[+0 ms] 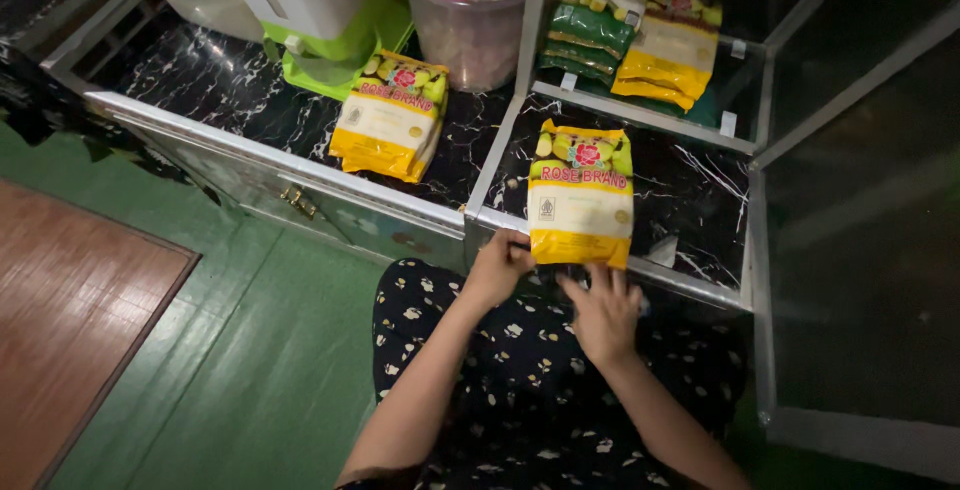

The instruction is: The person sits on the floor and repeatedly wipes and stacks yellow snack packets on a black marble counter, then places them on a metal shelf. The person also moves several small bottles from a wire rack to the shelf.

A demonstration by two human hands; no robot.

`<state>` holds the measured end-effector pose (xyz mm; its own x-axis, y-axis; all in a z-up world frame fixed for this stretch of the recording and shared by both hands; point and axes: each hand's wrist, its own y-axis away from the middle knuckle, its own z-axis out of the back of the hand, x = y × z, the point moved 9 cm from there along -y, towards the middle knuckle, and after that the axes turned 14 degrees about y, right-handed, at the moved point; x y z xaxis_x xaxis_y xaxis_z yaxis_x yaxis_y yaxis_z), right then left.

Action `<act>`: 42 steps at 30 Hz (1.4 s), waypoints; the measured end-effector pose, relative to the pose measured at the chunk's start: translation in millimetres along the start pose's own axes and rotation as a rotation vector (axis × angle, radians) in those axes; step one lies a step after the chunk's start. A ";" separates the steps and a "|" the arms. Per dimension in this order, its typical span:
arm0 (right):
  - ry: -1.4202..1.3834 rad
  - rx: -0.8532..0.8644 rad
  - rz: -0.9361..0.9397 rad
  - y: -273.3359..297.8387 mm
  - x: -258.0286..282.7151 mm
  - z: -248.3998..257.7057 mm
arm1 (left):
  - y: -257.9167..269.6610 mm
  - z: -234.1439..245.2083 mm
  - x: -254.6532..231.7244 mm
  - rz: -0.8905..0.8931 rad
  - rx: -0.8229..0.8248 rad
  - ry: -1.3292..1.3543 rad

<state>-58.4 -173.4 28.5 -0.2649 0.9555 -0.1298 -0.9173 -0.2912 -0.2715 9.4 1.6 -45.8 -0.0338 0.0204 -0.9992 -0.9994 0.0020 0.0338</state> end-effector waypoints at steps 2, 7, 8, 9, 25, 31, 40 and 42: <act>-0.149 0.071 0.019 8.1 -3.3 2.0 | 0.7 -1.5 -10.0 -0.003 -0.007 -0.032; -0.293 -0.268 -0.118 -5.4 -39.6 48.9 | 6.5 -1.1 -20.9 0.028 -0.045 -0.119; -0.249 -0.377 -0.139 -11.9 -47.8 58.4 | 9.5 -1.9 -21.2 0.025 -0.041 -0.113; -0.212 -0.321 -0.134 -24.0 -49.3 52.9 | 8.5 -1.8 -23.6 0.015 -0.041 -0.108; -0.243 -0.113 -0.185 -53.5 -61.8 65.1 | -36.9 -7.6 -107.8 -0.430 -0.232 -0.529; -0.261 -0.208 -0.069 -84.2 -19.1 62.2 | -66.4 -18.7 -82.3 -0.552 -0.171 -0.673; -0.119 -0.114 -0.298 -180.8 -86.3 0.4 | -74.6 -17.5 -63.5 -0.427 -0.144 -0.665; -0.076 -0.048 -0.357 -200.6 -100.2 -12.8 | -74.0 -17.4 -65.2 -0.401 -0.135 -0.662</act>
<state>156.0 -211.4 83.9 0.0463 0.9976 0.0515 -0.9415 0.0609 -0.3315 85.5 -17.2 16.5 0.2961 0.6354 -0.7131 -0.9281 0.0149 -0.3720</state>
